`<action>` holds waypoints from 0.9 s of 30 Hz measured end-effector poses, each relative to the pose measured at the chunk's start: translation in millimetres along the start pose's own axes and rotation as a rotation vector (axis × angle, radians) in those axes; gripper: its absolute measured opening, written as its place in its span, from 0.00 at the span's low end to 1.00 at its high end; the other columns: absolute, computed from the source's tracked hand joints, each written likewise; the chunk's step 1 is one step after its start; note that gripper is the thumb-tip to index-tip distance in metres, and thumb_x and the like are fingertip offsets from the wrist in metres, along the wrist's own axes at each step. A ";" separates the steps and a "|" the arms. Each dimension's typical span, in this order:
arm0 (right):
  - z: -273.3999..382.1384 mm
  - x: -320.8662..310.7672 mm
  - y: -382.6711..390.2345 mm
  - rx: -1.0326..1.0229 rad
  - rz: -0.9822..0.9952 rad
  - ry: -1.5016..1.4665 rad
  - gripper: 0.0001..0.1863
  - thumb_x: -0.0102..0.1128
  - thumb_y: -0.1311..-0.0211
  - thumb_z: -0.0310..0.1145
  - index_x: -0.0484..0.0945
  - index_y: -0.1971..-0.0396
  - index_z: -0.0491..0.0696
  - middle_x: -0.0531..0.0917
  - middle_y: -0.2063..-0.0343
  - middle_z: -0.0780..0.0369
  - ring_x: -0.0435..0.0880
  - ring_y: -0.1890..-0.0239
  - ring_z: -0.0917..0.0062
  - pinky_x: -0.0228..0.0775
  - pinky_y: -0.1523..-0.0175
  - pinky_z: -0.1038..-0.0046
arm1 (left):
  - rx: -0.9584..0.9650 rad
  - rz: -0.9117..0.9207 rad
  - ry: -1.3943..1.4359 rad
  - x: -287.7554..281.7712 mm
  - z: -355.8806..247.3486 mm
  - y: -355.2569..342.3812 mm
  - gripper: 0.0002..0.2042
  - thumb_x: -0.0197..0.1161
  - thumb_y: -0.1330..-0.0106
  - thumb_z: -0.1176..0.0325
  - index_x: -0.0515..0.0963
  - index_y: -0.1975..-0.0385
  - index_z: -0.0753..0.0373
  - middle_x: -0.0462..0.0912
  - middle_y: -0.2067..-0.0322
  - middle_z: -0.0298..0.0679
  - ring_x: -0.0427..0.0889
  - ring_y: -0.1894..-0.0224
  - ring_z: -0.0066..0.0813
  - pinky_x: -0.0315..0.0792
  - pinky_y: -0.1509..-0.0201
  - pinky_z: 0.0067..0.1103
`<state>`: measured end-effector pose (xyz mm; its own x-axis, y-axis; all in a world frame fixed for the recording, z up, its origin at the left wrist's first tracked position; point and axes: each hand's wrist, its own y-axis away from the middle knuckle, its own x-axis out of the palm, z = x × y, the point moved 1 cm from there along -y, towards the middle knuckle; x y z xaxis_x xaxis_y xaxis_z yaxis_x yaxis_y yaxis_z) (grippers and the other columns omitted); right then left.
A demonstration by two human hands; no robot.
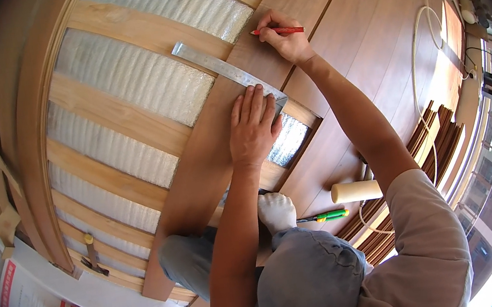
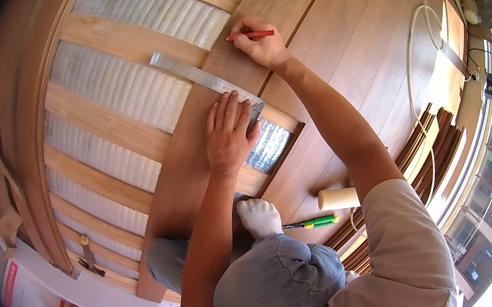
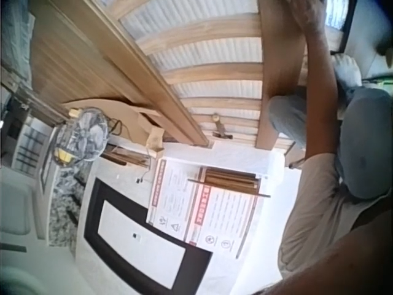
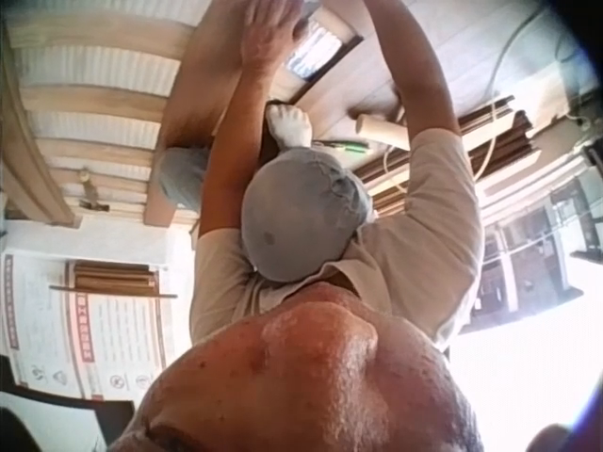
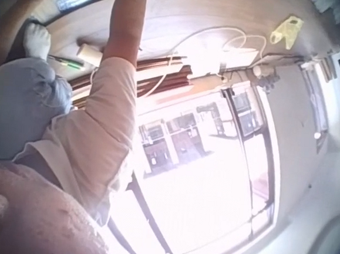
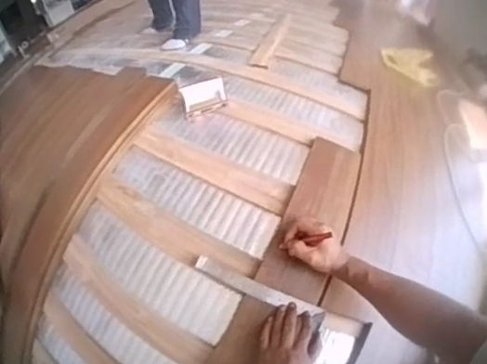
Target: The person measures and marks floor planks using a ruler and pencil, then carries a plank to a table saw, sits on the floor, and uses the saw to cut the plank.
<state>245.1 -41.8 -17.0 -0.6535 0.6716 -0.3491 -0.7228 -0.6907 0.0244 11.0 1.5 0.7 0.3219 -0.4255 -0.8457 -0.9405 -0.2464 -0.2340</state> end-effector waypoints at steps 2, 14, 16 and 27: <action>0.0 2.5 0.9 0.020 0.015 -0.039 0.05 0.59 0.44 0.28 0.77 0.68 0.44 0.81 0.70 0.63 0.79 0.66 0.78 0.71 0.59 0.75 | -0.006 -0.003 -0.001 -1.0 0.7 1.2 0.19 0.65 0.39 0.58 0.78 0.51 0.61 0.73 0.41 0.46 0.70 0.36 0.42 0.63 0.32 0.39; -3.0 -6.2 -3.1 0.033 0.031 -0.218 0.04 0.55 0.41 0.27 0.76 0.68 0.42 0.79 0.74 0.64 0.77 0.71 0.81 0.69 0.63 0.79 | 0.031 -0.097 0.116 -8.6 -0.9 8.3 0.19 0.70 0.47 0.63 0.73 0.60 0.66 0.71 0.52 0.47 0.72 0.48 0.47 0.65 0.37 0.41; -6.5 -14.0 -1.3 0.041 0.019 -0.246 0.05 0.55 0.41 0.27 0.76 0.69 0.42 0.80 0.74 0.64 0.77 0.71 0.81 0.69 0.62 0.79 | 0.048 -0.086 0.151 -4.4 -7.5 16.0 0.18 0.71 0.49 0.64 0.72 0.65 0.65 0.72 0.56 0.45 0.73 0.52 0.44 0.66 0.42 0.40; 124.1 54.1 137.6 0.198 0.151 -0.313 0.19 0.53 0.26 0.40 0.74 0.50 0.38 0.82 0.61 0.59 0.81 0.62 0.78 0.75 0.54 0.74 | -0.137 -0.043 0.100 -81.2 -9.3 70.6 0.14 0.65 0.37 0.65 0.76 0.58 0.68 0.70 0.53 0.42 0.79 0.61 0.36 0.76 0.58 0.27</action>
<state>82.4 -67.2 83.7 -0.7702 0.6372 -0.0263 -0.6230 -0.7430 0.2445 -80.5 10.6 57.3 0.3776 -0.4951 -0.7825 -0.9040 -0.3803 -0.1956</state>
